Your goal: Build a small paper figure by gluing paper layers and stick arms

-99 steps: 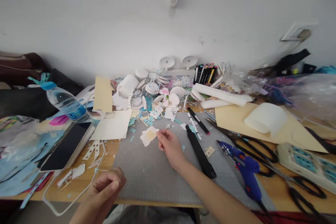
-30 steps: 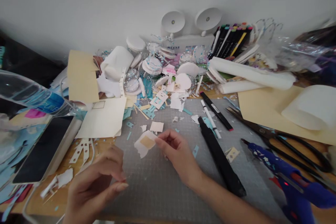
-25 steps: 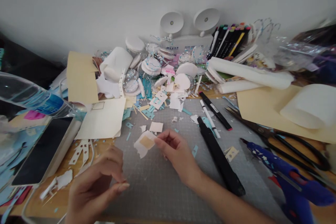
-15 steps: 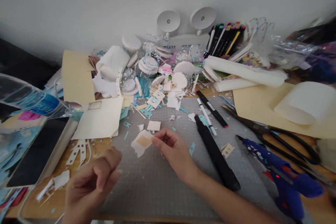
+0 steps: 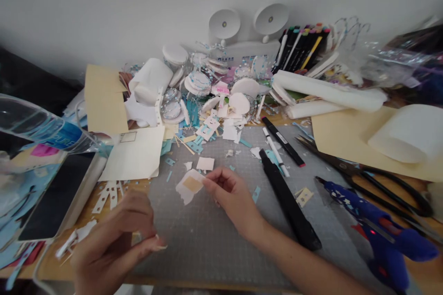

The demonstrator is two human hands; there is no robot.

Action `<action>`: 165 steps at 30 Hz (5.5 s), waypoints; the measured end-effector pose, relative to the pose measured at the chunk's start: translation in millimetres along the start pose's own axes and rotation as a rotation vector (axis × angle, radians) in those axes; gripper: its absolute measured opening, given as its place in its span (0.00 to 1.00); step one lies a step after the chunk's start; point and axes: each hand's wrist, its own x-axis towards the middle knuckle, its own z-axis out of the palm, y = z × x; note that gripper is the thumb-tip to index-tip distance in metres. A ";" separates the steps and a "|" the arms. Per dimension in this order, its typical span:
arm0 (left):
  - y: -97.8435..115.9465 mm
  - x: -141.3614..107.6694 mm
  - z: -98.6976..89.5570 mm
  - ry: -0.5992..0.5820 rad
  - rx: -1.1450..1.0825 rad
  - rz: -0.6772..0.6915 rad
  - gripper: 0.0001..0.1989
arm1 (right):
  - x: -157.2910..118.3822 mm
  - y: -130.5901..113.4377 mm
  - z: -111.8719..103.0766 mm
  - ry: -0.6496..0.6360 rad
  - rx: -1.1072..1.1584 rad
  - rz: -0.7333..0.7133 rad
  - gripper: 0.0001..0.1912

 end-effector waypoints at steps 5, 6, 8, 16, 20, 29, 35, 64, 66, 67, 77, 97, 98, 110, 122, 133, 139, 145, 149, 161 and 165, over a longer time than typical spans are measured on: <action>6.5 2.5 -3.2 -0.045 0.143 0.080 0.07 | -0.9 0.6 0.6 0.000 0.001 0.001 0.18; 7.2 2.6 -3.1 -0.043 0.155 0.080 0.08 | -0.8 0.8 0.6 0.000 0.001 0.002 0.18; 7.7 2.3 -2.7 -0.042 0.171 0.077 0.08 | -0.3 1.3 0.2 -0.002 0.000 0.003 0.18; 1.2 0.0 -2.2 -0.079 0.247 0.071 0.13 | -0.3 2.4 -0.2 -0.008 -0.008 -0.002 0.17; -5.2 -2.1 -3.5 -0.070 0.285 0.046 0.16 | -0.8 -0.2 -0.4 -0.033 -0.027 0.001 0.16; -8.8 -14.3 -25.9 -0.129 0.456 -0.143 0.20 | -10.5 -25.0 -5.9 -0.201 -0.107 -0.039 0.17; -1.3 -12.4 -37.6 0.037 0.623 -0.123 0.11 | -24.5 -35.4 -6.0 -0.247 -0.161 -0.028 0.15; 27.0 -8.1 1.6 -0.044 -0.046 -0.369 0.08 | -67.9 -55.7 4.2 -0.051 -0.406 -0.234 0.13; 26.7 -8.5 0.4 -0.043 -0.052 -0.335 0.08 | -67.0 -52.3 -2.7 -0.039 -0.360 -0.232 0.16; 26.7 -8.5 0.1 -0.043 -0.057 -0.322 0.09 | -66.8 -49.8 -5.7 -0.040 -0.334 -0.221 0.17; 26.0 -7.4 -6.2 -0.062 -0.054 -0.252 0.08 | -75.1 -41.2 -9.8 -0.055 -0.347 -0.173 0.14; 9.2 -34.4 -59.6 0.282 0.060 -0.410 0.04 | -83.2 -43.3 4.7 -0.196 -0.321 -0.221 0.23; 10.6 -31.1 -56.4 0.245 0.026 -0.384 0.04 | -83.2 -42.5 3.5 -0.178 -0.387 -0.250 0.24; 19.4 3.2 -2.0 -0.238 -0.298 -0.288 0.07 | -67.6 -33.2 17.8 -0.479 -0.199 0.064 0.26; 19.0 2.0 12.0 -0.232 -0.288 -0.446 0.08 | -74.0 -26.1 19.0 -0.449 -0.567 -0.201 0.12; 15.7 -2.1 12.9 -0.265 -0.323 -0.501 0.08 | -66.3 -20.7 15.6 -0.482 -0.711 -0.228 0.12; 15.4 -1.4 9.1 -0.303 -0.191 -0.530 0.06 | -65.5 -22.8 14.4 -0.435 -0.741 -0.254 0.12; 12.6 -6.0 6.9 -0.069 -0.304 -0.668 0.07 | -67.7 -24.0 0.7 -0.174 -0.404 -0.189 0.07; 7.5 -13.8 9.0 0.164 -0.388 -0.778 0.06 | -71.5 -14.5 -9.6 0.061 -0.229 -0.143 0.08; 14.8 -15.8 17.4 0.302 -0.685 -0.862 0.07 | -70.6 -1.2 -6.0 0.048 -0.261 -0.198 0.27; 17.0 -20.1 23.6 0.300 -0.779 -0.917 0.09 | -68.5 -1.3 8.3 0.001 -0.167 -0.254 0.22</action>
